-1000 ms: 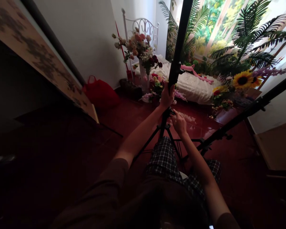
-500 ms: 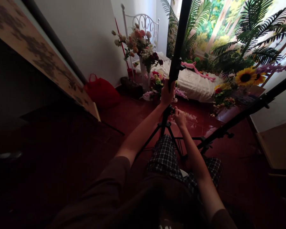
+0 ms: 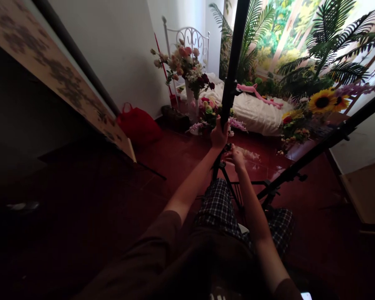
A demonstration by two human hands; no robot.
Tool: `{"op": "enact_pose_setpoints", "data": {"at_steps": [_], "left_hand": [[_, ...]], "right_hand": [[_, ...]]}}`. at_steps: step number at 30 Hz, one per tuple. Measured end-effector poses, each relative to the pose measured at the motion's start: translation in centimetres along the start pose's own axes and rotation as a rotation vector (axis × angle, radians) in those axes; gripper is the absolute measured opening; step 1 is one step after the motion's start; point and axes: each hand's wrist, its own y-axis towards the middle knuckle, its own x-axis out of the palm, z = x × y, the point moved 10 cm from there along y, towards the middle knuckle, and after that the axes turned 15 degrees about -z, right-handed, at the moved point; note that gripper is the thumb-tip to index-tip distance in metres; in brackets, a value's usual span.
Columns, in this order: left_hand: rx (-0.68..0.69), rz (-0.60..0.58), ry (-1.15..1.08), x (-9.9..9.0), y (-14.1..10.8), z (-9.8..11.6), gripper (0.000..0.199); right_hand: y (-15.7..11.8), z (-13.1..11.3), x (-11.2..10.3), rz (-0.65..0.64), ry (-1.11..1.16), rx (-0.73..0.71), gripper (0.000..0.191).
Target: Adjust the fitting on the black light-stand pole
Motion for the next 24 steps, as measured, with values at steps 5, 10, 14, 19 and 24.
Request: {"op": "enact_pose_setpoints", "data": {"at_steps": [5,10,14,19,24], "left_hand": [[-0.119,-0.082,0.017,0.8,-5.4,-4.2,0.051],[-0.276,0.022,-0.027,1.9,-14.3,-8.4,0.057],[-0.450,0.043,-0.020,5.7,-22.5,-9.1,0.064],[-0.422,-0.410,-0.283,16.4,-26.3,-3.2,0.049],[-0.109,-0.661,-0.460,23.3,-22.4,7.8,0.046]], "right_hand": [[-5.4,3.7,-1.5,-0.003,0.119,0.006,0.033],[-10.2,5.0,-7.0,0.199,0.147,-0.028,0.027],[-14.0,2.9,-13.6,0.428,0.153,-0.120,0.032],[-21.3,1.9,-20.5,0.805,0.276,-0.151,0.043],[-25.5,2.5,-23.5,0.974,0.315,-0.180,0.042]]}}
